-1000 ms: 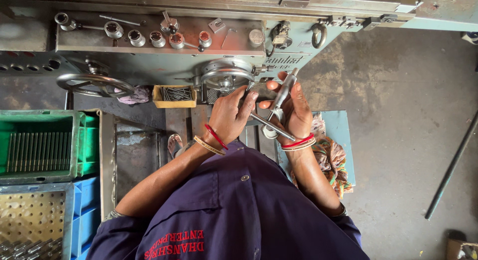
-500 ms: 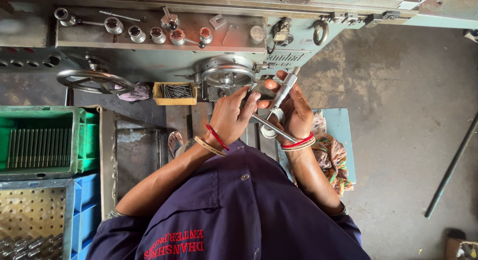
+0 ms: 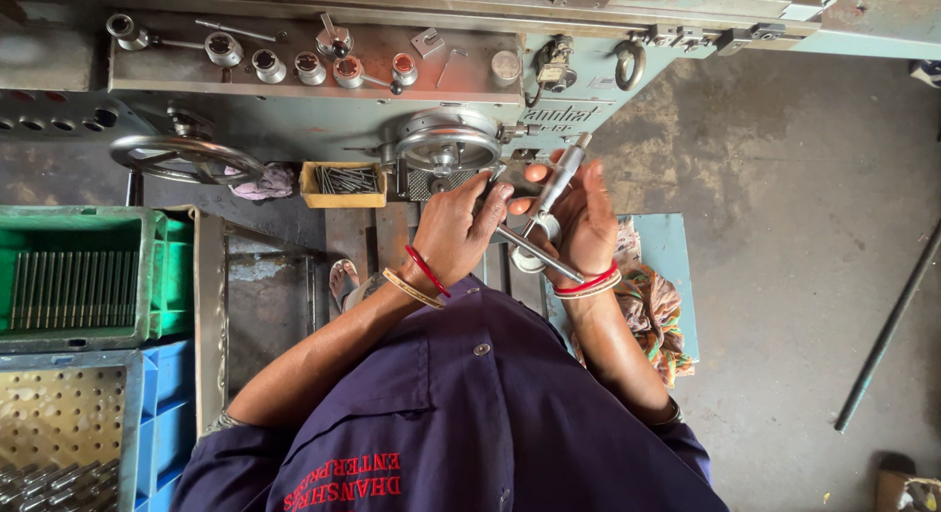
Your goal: The person operates a metal forming machine by inserting metal rods into the machine, pulling a lever to activate the forming process, and then removing the formed metal pieces. They place the finished pieces into a green tray and repeat the process multiple times.
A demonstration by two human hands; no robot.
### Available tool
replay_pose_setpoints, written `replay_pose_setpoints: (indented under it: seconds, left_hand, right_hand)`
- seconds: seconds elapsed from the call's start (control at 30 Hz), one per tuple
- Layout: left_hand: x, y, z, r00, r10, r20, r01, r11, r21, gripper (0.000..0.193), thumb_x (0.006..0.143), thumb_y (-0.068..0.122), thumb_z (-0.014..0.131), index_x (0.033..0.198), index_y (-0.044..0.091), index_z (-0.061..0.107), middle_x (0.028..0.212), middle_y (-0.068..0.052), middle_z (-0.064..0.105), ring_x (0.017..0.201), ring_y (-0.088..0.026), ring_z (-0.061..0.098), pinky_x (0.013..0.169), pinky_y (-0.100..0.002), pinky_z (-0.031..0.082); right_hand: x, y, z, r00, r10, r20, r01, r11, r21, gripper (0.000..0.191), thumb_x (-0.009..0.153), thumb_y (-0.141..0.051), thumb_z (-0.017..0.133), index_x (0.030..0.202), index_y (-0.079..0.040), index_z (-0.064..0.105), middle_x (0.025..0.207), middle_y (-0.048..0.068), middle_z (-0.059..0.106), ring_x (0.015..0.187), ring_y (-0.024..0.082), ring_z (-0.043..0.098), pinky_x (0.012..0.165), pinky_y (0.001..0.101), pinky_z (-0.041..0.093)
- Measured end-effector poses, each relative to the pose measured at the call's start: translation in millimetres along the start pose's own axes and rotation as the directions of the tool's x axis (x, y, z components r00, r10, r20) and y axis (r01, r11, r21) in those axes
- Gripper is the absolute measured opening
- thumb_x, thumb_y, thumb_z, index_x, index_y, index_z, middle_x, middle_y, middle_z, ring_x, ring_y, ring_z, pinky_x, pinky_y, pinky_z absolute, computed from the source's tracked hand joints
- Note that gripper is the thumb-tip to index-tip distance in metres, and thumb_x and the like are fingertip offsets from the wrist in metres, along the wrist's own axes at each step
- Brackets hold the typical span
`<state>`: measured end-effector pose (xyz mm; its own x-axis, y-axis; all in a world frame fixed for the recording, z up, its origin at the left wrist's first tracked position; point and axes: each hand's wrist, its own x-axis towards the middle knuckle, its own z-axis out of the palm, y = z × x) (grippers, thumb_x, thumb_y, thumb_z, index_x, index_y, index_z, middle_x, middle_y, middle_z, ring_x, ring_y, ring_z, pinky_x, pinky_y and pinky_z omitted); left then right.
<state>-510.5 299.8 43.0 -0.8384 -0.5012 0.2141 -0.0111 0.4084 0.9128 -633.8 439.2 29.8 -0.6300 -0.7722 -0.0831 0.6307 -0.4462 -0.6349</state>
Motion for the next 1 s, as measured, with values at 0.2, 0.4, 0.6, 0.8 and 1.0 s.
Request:
replay_pose_setpoints:
  seconds: [0.2, 0.4, 0.6, 0.8, 1.0]
  left_hand:
    - [1, 2, 0, 1.0, 0.012, -0.016, -0.013, 0.997, -0.081, 0.029, 0.106, 0.028, 0.056, 0.111, 0.001, 0.065, 0.075, -0.012, 0.071, 0.068, -0.029, 0.072, 0.061, -0.039, 0.052]
    - [1, 2, -2, 0.997, -0.078, 0.005, 0.079, 0.992, -0.096, 0.037, 0.108, 0.038, 0.054, 0.104, 0.001, 0.058, 0.066, -0.016, 0.055, 0.057, -0.028, 0.056, 0.058, -0.041, 0.046]
    - [0, 3, -1, 1.0, -0.021, 0.02, 0.021, 1.0, -0.013, 0.043, 0.109, 0.045, 0.045, 0.108, 0.004, 0.054, 0.07, -0.017, 0.059, 0.067, -0.038, 0.064, 0.06, -0.047, 0.045]
    - [-1, 9, 5, 0.999, 0.031, 0.014, -0.03, 0.999, -0.043, 0.045, 0.107, 0.047, 0.048, 0.118, 0.003, 0.048, 0.082, -0.02, 0.067, 0.08, -0.044, 0.069, 0.064, -0.049, 0.05]
    - [-1, 7, 10, 1.0, 0.017, 0.008, -0.016, 0.999, -0.05, 0.045, 0.107, 0.047, 0.05, 0.119, 0.004, 0.047, 0.086, -0.022, 0.07, 0.087, -0.046, 0.07, 0.069, -0.05, 0.052]
  right_hand:
    - [1, -7, 8, 0.999, 0.018, 0.026, -0.018, 1.0, 0.021, 0.036, 0.111, -0.035, 0.05, 0.135, -0.008, 0.052, 0.113, 0.015, 0.069, 0.09, 0.03, 0.076, 0.037, 0.0254, 0.043]
    - [2, -5, 8, 1.0, 0.019, 0.011, -0.019, 1.0, 0.022, 0.041, 0.112, -0.041, 0.05, 0.135, -0.007, 0.052, 0.114, 0.015, 0.069, 0.089, 0.03, 0.076, 0.041, 0.0271, 0.047]
    - [2, -5, 14, 1.0, 0.006, 0.025, -0.006, 1.0, -0.005, 0.041, 0.113, -0.037, 0.049, 0.141, -0.008, 0.05, 0.117, 0.013, 0.07, 0.09, 0.027, 0.075, 0.042, 0.0261, 0.046]
    - [5, -5, 21, 0.999, -0.023, 0.048, 0.024, 1.0, -0.02, 0.046, 0.114, -0.036, 0.044, 0.148, -0.006, 0.046, 0.118, 0.013, 0.069, 0.09, 0.028, 0.073, 0.048, 0.0291, 0.047]
    - [5, -3, 14, 1.0, -0.013, 0.016, 0.014, 1.0, -0.01, 0.044, 0.113, -0.036, 0.043, 0.143, -0.005, 0.049, 0.116, 0.015, 0.069, 0.082, 0.026, 0.072, 0.046, 0.0282, 0.046]
